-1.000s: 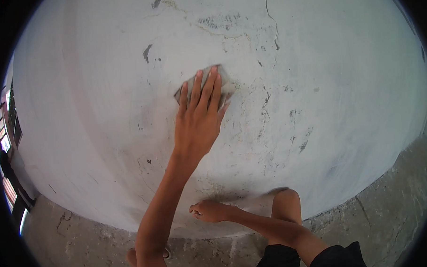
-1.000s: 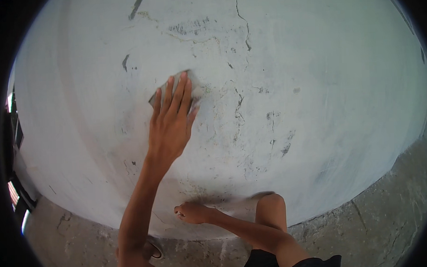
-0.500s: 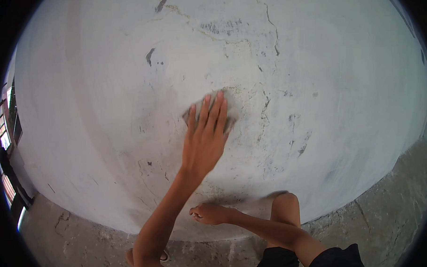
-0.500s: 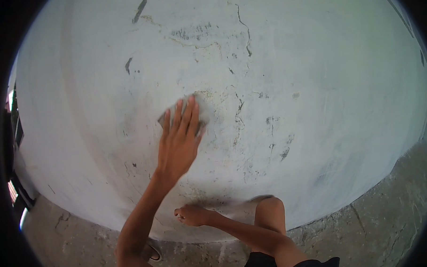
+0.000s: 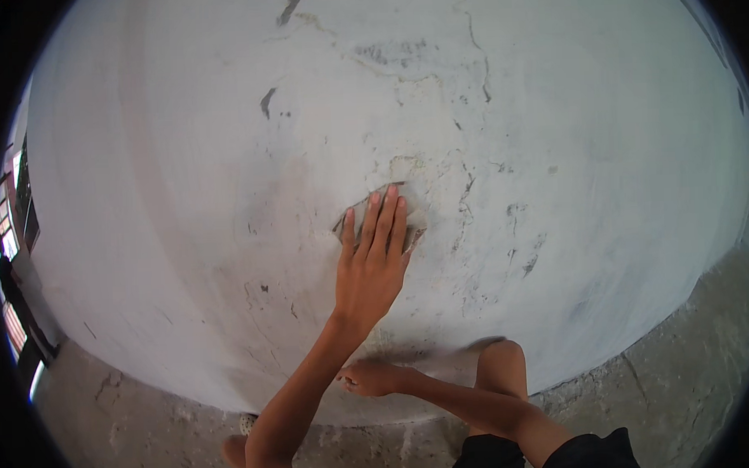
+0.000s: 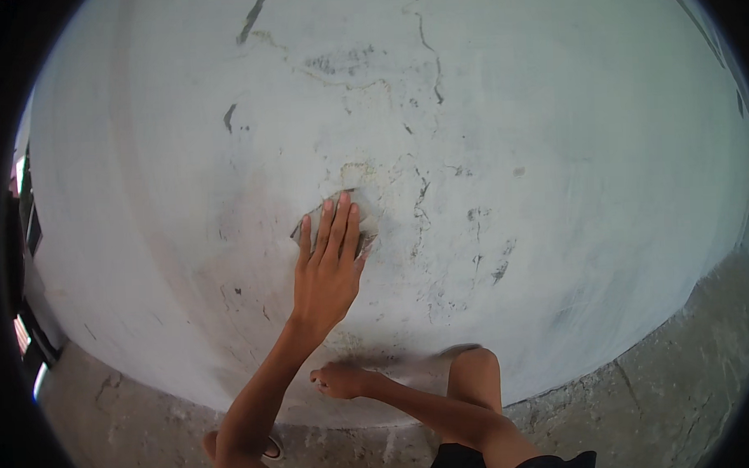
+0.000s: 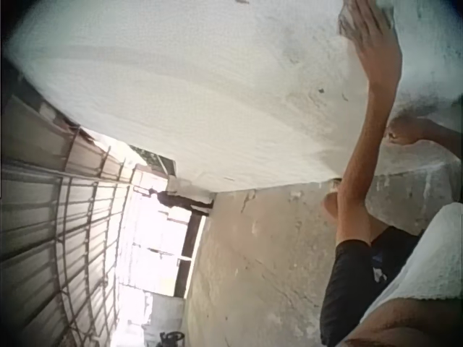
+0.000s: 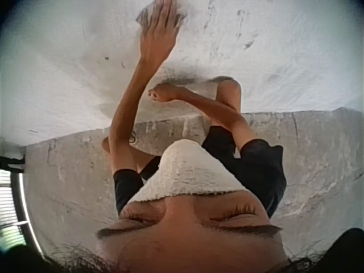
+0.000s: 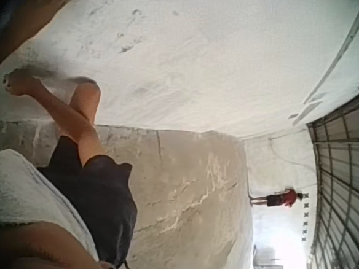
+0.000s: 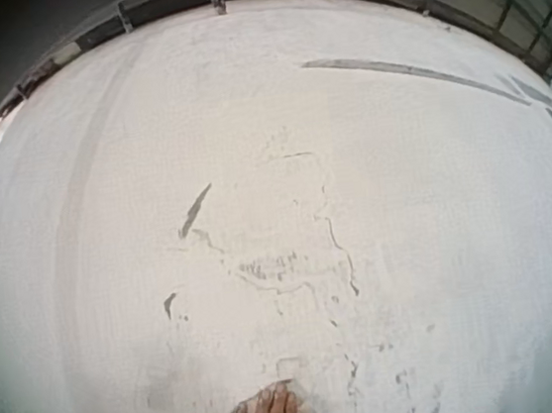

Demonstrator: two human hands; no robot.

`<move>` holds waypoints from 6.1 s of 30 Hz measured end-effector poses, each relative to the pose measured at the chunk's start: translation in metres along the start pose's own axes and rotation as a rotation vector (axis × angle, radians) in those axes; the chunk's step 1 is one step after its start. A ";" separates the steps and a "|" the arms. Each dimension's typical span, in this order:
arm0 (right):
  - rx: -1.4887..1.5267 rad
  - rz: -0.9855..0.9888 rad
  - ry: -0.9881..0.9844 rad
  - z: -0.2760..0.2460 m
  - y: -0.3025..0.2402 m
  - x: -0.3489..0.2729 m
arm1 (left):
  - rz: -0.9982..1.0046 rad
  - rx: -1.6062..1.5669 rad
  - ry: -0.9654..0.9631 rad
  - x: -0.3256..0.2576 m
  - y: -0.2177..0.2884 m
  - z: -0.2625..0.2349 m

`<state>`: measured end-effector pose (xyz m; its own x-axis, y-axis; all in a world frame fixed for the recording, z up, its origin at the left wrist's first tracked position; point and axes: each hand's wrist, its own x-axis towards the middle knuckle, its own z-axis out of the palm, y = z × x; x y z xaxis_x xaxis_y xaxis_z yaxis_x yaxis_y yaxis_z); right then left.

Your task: Sand the surface of a wall using a piece of sandpaper.

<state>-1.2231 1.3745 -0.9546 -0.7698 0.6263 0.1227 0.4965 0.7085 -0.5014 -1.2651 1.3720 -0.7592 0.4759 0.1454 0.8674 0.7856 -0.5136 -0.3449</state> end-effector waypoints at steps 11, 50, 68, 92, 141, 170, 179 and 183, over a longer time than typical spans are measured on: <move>0.021 0.077 -0.107 0.009 0.004 0.003 | -0.030 0.067 0.156 0.094 -0.056 -0.032; 0.004 0.099 -0.159 0.019 0.000 0.003 | -0.091 0.047 0.172 0.031 -0.085 -0.029; 0.004 0.167 -0.285 0.022 -0.001 0.004 | -0.134 -0.015 0.248 0.039 -0.068 -0.019; -0.035 0.188 -0.331 0.015 -0.006 0.001 | -0.161 -0.093 0.231 0.018 -0.049 0.004; -0.029 0.030 -0.286 0.055 0.030 0.009 | -0.305 -0.190 -0.096 -0.144 0.037 0.053; 0.089 -0.126 -0.113 0.069 0.041 0.002 | -0.334 -0.276 -0.105 -0.101 0.040 0.028; -0.030 0.108 -0.339 0.083 0.009 0.007 | -0.476 -0.407 -0.127 -0.159 0.083 0.039; -0.029 -0.017 -0.479 0.145 0.040 -0.006 | -0.477 -0.457 -0.138 -0.155 0.090 0.040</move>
<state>-1.2569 1.3526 -1.0997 -0.8727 0.3993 -0.2810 0.4881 0.7303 -0.4779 -1.2522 1.3369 -0.9394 0.1883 0.5357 0.8231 0.6904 -0.6683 0.2770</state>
